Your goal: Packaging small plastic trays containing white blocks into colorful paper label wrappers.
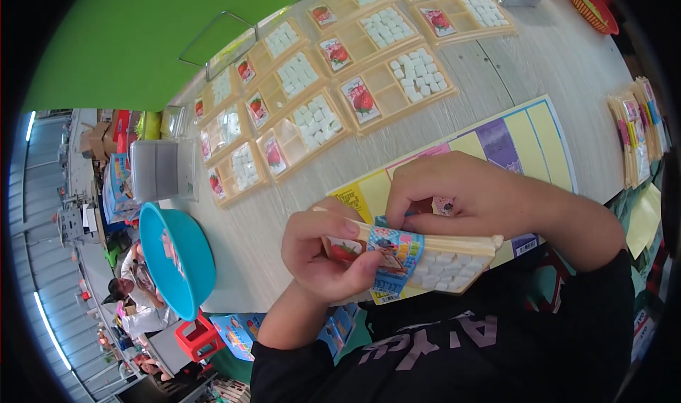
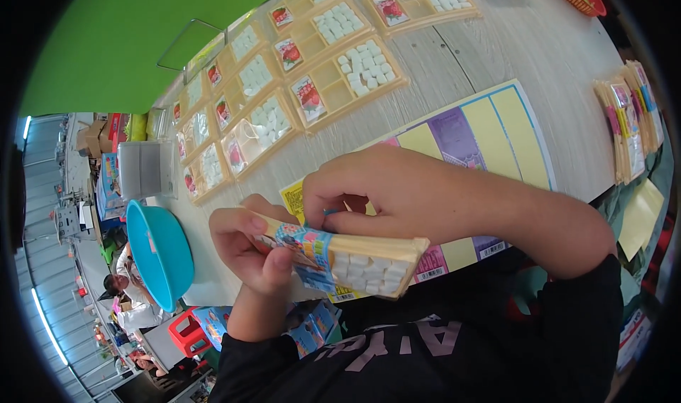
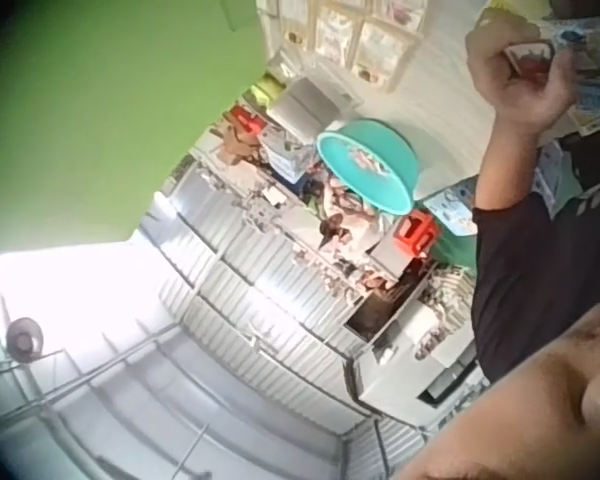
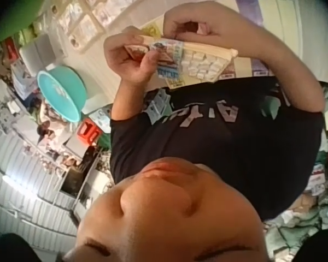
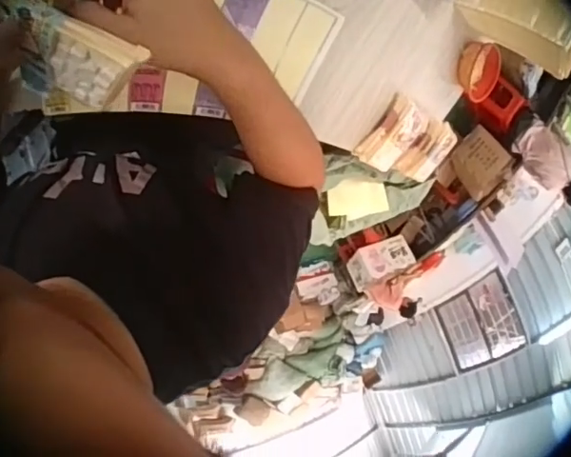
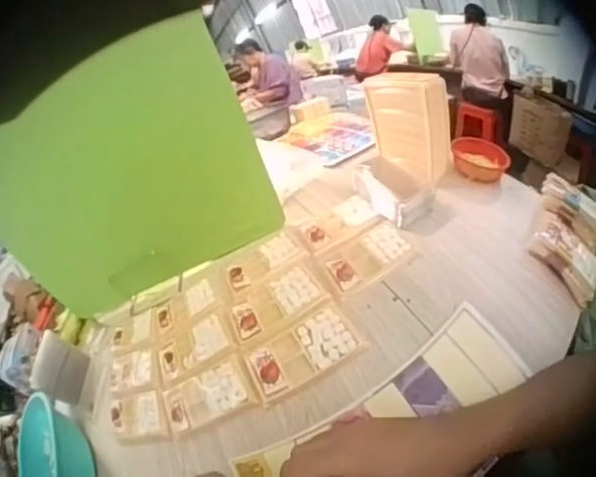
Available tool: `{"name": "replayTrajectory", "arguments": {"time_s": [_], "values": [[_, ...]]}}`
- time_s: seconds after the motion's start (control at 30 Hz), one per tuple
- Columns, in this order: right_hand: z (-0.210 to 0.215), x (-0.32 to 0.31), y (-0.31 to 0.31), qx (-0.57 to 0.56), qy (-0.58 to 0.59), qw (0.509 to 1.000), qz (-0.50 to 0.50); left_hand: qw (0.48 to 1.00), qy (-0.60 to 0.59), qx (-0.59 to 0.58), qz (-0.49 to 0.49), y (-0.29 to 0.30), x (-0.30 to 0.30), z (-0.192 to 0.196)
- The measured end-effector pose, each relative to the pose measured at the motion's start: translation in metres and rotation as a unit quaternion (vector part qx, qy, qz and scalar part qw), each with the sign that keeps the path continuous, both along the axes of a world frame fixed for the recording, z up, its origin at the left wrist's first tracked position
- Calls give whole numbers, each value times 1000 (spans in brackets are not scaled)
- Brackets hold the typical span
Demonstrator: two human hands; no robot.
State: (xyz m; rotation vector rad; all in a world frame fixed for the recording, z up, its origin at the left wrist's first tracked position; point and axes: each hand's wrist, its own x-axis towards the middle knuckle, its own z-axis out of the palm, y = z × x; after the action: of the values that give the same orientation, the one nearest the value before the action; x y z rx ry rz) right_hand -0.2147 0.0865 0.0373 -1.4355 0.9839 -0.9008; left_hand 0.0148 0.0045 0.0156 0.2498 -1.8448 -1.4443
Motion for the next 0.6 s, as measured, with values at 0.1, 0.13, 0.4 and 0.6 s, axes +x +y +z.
{"name": "replayTrajectory", "arguments": {"time_s": [0.1,0.13,0.4,0.6], "values": [[-4,0,-1,24,-13,1000,10,999,-5,-25,22,1,-2,-2],[-6,-1,-1,48,-40,998,19,999,-5,-24,23,1,-2,-2],[-21,-4,-3,140,-144,977,74,993,-17,-93,71,2,-3,-10],[-27,2,-6,158,-221,959,82,998,-5,-45,46,4,-10,-6]]}}
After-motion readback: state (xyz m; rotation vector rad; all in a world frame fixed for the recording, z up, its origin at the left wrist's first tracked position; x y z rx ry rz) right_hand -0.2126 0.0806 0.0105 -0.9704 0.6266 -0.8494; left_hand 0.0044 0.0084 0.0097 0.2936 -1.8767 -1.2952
